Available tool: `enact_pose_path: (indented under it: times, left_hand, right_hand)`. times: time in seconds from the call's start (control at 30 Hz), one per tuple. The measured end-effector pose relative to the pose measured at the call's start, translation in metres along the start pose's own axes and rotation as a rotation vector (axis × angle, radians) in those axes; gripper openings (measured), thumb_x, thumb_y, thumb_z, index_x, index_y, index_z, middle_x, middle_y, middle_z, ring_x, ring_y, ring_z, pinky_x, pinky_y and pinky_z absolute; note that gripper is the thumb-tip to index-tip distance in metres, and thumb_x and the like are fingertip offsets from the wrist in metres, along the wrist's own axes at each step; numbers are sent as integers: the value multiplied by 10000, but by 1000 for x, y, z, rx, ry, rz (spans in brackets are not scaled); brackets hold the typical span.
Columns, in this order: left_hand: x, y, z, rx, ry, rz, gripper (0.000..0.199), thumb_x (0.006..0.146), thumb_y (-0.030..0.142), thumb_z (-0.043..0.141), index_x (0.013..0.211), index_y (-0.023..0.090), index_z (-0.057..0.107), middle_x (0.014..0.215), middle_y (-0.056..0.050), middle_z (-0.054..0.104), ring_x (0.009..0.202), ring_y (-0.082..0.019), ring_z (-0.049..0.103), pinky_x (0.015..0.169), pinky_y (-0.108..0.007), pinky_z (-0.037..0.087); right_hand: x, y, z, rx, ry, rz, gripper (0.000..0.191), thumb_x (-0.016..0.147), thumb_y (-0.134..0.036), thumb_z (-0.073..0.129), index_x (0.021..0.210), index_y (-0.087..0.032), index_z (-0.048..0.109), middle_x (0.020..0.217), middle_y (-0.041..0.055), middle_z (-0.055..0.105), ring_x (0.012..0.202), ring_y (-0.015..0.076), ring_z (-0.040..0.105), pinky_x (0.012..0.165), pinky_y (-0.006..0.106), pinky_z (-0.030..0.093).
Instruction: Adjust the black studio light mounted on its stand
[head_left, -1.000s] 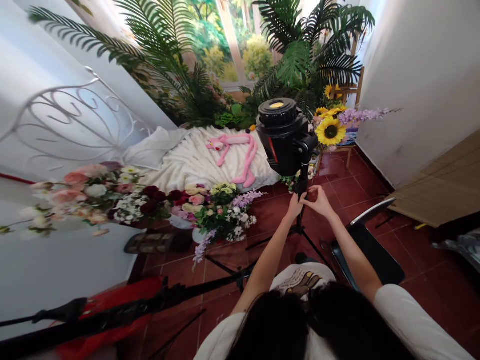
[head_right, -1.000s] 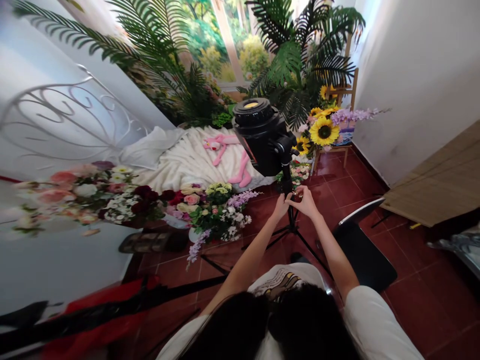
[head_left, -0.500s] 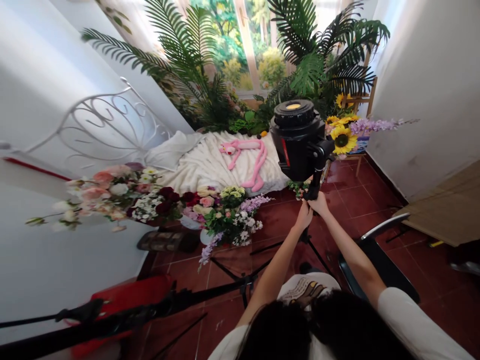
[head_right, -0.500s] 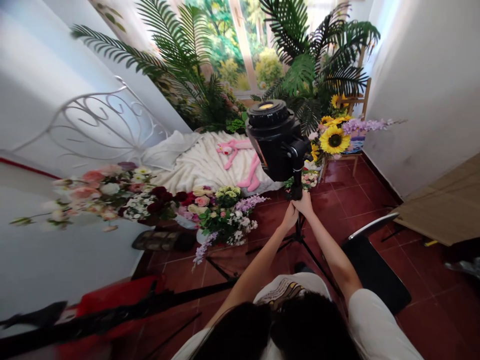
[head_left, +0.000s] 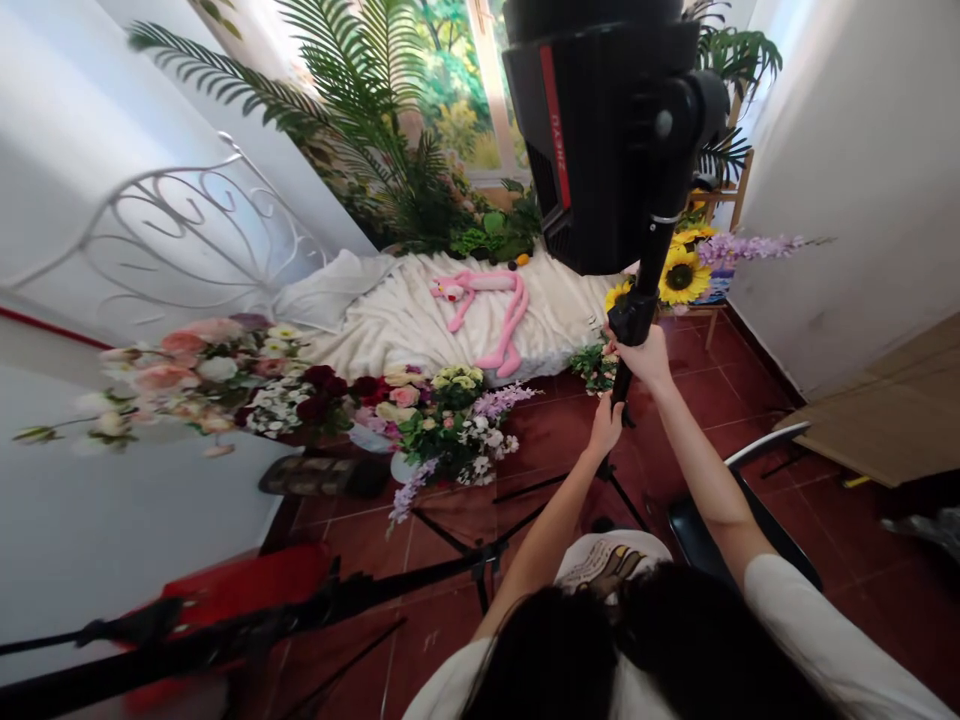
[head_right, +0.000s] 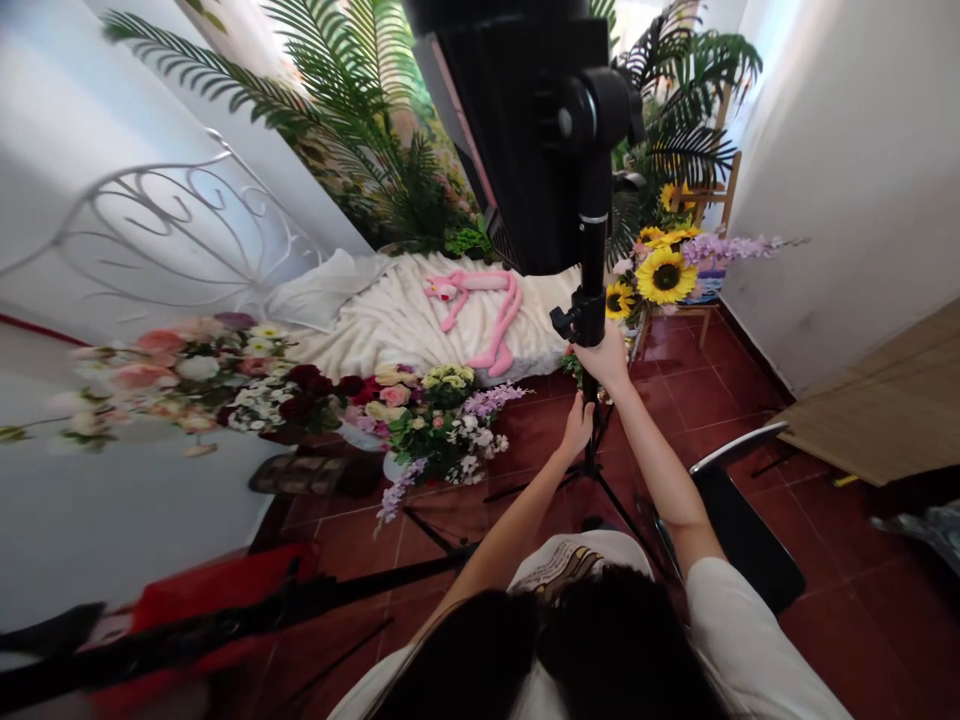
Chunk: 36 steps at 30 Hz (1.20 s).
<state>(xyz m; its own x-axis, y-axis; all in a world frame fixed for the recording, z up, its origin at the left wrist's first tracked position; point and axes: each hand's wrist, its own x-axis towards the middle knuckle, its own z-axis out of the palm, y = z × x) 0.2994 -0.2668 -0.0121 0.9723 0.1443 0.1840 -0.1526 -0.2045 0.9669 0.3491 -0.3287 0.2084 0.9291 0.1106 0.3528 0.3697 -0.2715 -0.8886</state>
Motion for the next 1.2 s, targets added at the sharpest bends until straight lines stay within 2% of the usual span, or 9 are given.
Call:
enact_pose_path:
  times: [0.1,0.23,0.43,0.53,0.73,0.83,0.9,1.07,1.2]
  left_hand:
    - [0,2,0,-2,15,3,461,916,473,368,1215,147,497,1144,-137,606,1096,-225,567,988,-369,415]
    - [0,4,0,-35,11,18,468,917,482,355,1215,144,480,1151,-140,598,1091,-211,565,981,-357,418]
    - [-1,5,0,-63,-2,28,421,909,485,367,1153,163,489,1066,-113,605,976,-190,585,912,-341,444]
    - [-2,7,0,-61,2,16,391,913,469,362,1125,171,499,1009,-99,613,938,-182,589,882,-329,451]
    - [-3,12,-2,-48,-17,-13,374,918,460,358,1094,169,515,937,-75,623,853,-161,594,833,-303,465]
    - [-3,14,-2,-34,-8,-17,378,919,460,361,1098,166,516,940,-74,621,843,-157,591,823,-297,465]
    - [-2,14,-1,-20,6,-12,381,919,462,365,1098,164,521,959,-79,621,865,-161,590,840,-301,460]
    - [-1,13,-1,7,11,-37,415,912,488,378,1116,156,521,995,-88,625,901,-168,593,868,-306,451]
    - [0,10,-1,0,-2,-63,446,900,521,388,1126,161,523,982,-83,631,882,-171,598,865,-311,455]
  right_hand:
    - [-9,4,-10,-51,-26,-58,310,735,-447,670,799,-145,659,719,45,693,695,194,660,629,281,515]
    - [-38,25,-36,-141,-178,-78,412,753,-506,653,1002,-185,588,893,37,689,789,164,640,706,273,497]
    - [-102,92,-57,-509,-546,194,377,790,-577,592,801,-201,569,767,45,665,709,179,618,665,259,422]
    - [-126,115,-48,-460,-555,268,381,864,-565,487,779,-200,559,741,52,655,690,181,610,662,262,402]
    - [-153,134,-3,70,-283,444,520,902,-596,305,642,-198,519,583,21,592,491,129,503,554,250,380]
    - [-155,137,12,496,-183,660,507,908,-551,292,554,-212,426,430,-27,454,348,88,318,417,232,260]
    - [-153,136,15,847,-140,752,426,919,-412,332,538,-222,342,378,-70,325,322,78,207,386,221,206]
    - [-149,129,17,1497,24,701,290,798,-61,416,563,-202,321,391,-97,266,321,71,186,390,176,234]
    - [-145,123,22,1574,145,727,274,750,-3,411,556,-193,376,404,-85,335,323,66,241,397,172,251]
